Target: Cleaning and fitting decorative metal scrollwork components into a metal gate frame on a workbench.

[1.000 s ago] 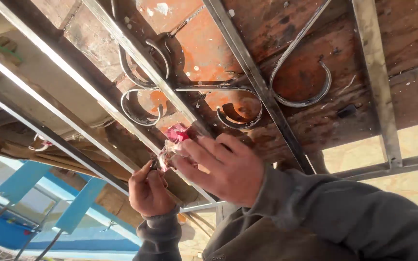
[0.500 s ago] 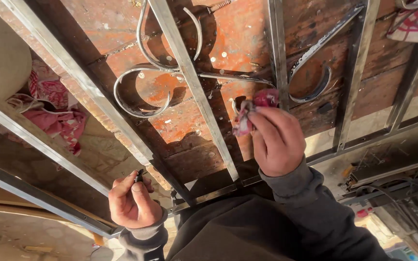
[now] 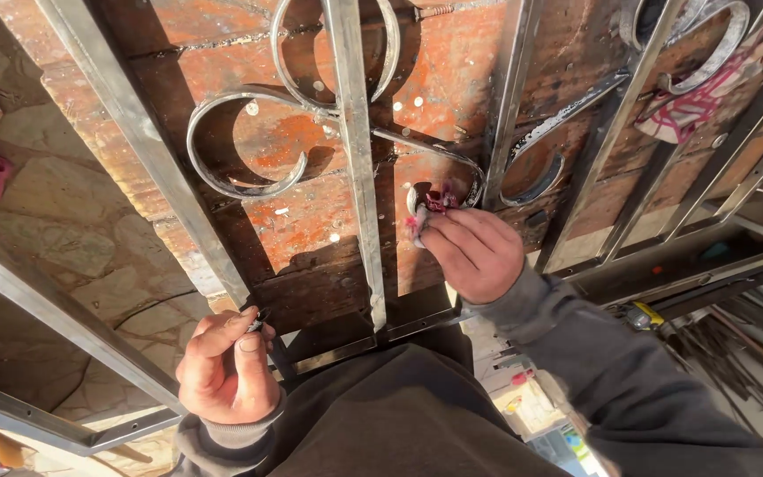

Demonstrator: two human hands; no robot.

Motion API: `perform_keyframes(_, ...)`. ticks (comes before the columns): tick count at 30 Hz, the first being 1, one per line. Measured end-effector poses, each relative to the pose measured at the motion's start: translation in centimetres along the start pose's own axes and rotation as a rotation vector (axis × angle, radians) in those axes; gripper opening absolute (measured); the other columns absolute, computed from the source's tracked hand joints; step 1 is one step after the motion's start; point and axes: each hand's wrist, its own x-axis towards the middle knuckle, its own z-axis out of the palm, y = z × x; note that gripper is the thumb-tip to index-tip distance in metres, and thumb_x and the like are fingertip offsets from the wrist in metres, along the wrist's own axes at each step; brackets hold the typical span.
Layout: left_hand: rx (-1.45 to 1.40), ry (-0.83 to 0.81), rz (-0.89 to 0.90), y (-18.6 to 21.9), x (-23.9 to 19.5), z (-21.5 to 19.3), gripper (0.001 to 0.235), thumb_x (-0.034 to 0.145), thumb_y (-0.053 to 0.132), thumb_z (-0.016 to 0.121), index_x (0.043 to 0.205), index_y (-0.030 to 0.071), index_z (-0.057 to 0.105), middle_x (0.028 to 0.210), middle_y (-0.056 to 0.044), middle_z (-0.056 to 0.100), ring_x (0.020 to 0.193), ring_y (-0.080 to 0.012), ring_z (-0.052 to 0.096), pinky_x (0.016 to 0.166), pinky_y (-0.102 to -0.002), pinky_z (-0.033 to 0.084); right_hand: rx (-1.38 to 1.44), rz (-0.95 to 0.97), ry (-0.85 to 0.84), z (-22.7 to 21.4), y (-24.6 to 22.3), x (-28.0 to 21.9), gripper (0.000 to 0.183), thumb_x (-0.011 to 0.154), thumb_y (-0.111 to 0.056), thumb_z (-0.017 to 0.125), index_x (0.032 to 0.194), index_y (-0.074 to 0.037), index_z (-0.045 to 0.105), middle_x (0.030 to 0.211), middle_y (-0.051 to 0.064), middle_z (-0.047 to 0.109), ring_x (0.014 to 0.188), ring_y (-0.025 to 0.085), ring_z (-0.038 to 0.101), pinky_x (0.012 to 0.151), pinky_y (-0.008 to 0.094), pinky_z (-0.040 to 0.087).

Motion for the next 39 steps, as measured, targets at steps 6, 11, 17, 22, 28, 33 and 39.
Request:
perform_keyframes(6, -0.019, 0.076, 0.027, -0.1, -1.5, -0.1, 0.011, 0.106, -0.002, 0.059, 0.117, -0.003, 0.062, 0.099, -0.015, 0.065, 0.071, -0.0116, 0.063, 0.064, -0.021, 0.052, -0.182, -1.056, -0.449, -6.4, 7.3, 10.6, 0.022, 0.081, -0.019, 0.065, 0.100, -0.009, 0.069, 0.104, 0.006, 0.070, 0.102, 0.023, 0.068, 0.095, 0.036, 0.055)
perform_keyframes(11, -0.092, 0.143, 0.004, -0.7, -2.8, 1.8, 0.010, 0.110, 0.001, 0.057, 0.120, 0.000, 0.058, 0.099, -0.017, 0.068, 0.073, -0.0121, 0.063, 0.065, -0.021, 0.052, -0.392, -1.196, -0.274, -11.7, 4.4, 17.8, 0.024, 0.081, -0.019, 0.066, 0.102, -0.007, 0.071, 0.099, 0.005, 0.072, 0.090, 0.020, 0.068, 0.089, 0.033, 0.057)
perform_keyframes(17, 0.025, 0.213, 0.087, 3.3, -0.4, 7.4, 0.010, 0.102, -0.006, 0.059, 0.112, -0.002, 0.059, 0.112, -0.023, 0.068, 0.092, -0.0231, 0.064, 0.086, -0.031, 0.054, -0.048, -0.381, -0.180, -13.0, 12.5, 3.0, 0.025, 0.089, -0.006, 0.068, 0.113, 0.000, 0.071, 0.093, 0.011, 0.068, 0.074, 0.028, 0.064, 0.067, 0.040, 0.053)
perform_keyframes(22, 0.455, -0.056, 0.213, 5.4, 1.2, 12.9, 0.023, 0.098, -0.012, 0.066, 0.119, -0.001, 0.066, 0.109, -0.013, 0.070, 0.099, -0.0233, 0.069, 0.091, -0.030, 0.056, 0.376, 0.356, 0.063, -7.5, 26.8, -22.1, 0.022, 0.116, -0.021, 0.056, 0.120, -0.002, 0.066, 0.095, 0.014, 0.057, 0.073, 0.020, 0.053, 0.071, 0.031, 0.043)
perform_keyframes(28, 1.230, -0.580, 0.766, 10.4, 5.8, 20.0, 0.034, 0.087, -0.001, 0.071, 0.120, 0.000, 0.071, 0.109, -0.012, 0.066, 0.094, -0.0269, 0.067, 0.077, -0.037, 0.055, 0.515, 0.491, 0.090, -0.9, 32.6, -34.4, 0.042, 0.122, -0.042, 0.051, 0.124, 0.000, 0.058, 0.107, 0.009, 0.060, 0.093, 0.018, 0.061, 0.092, 0.029, 0.051)
perform_keyframes(33, 1.689, -0.843, 1.032, 10.9, 6.2, 22.3, 0.028, 0.092, 0.010, 0.066, 0.119, 0.002, 0.070, 0.111, -0.008, 0.064, 0.092, -0.0203, 0.064, 0.071, -0.032, 0.052, 0.667, 0.478, -0.017, 0.1, 33.7, -35.1, 0.034, 0.117, -0.036, 0.057, 0.122, -0.002, 0.060, 0.105, 0.009, 0.062, 0.092, 0.017, 0.062, 0.089, 0.025, 0.049)
perform_keyframes(39, 1.954, -0.948, 1.120, 10.1, 6.4, 22.3, 0.030, 0.096, 0.012, 0.065, 0.124, 0.004, 0.070, 0.102, -0.005, 0.063, 0.081, -0.0145, 0.060, 0.061, -0.028, 0.043, 0.822, 0.422, -0.097, -1.5, 33.3, -30.9, 0.021, 0.111, -0.020, 0.066, 0.118, -0.001, 0.060, 0.095, 0.008, 0.063, 0.079, 0.015, 0.062, 0.079, 0.021, 0.049)
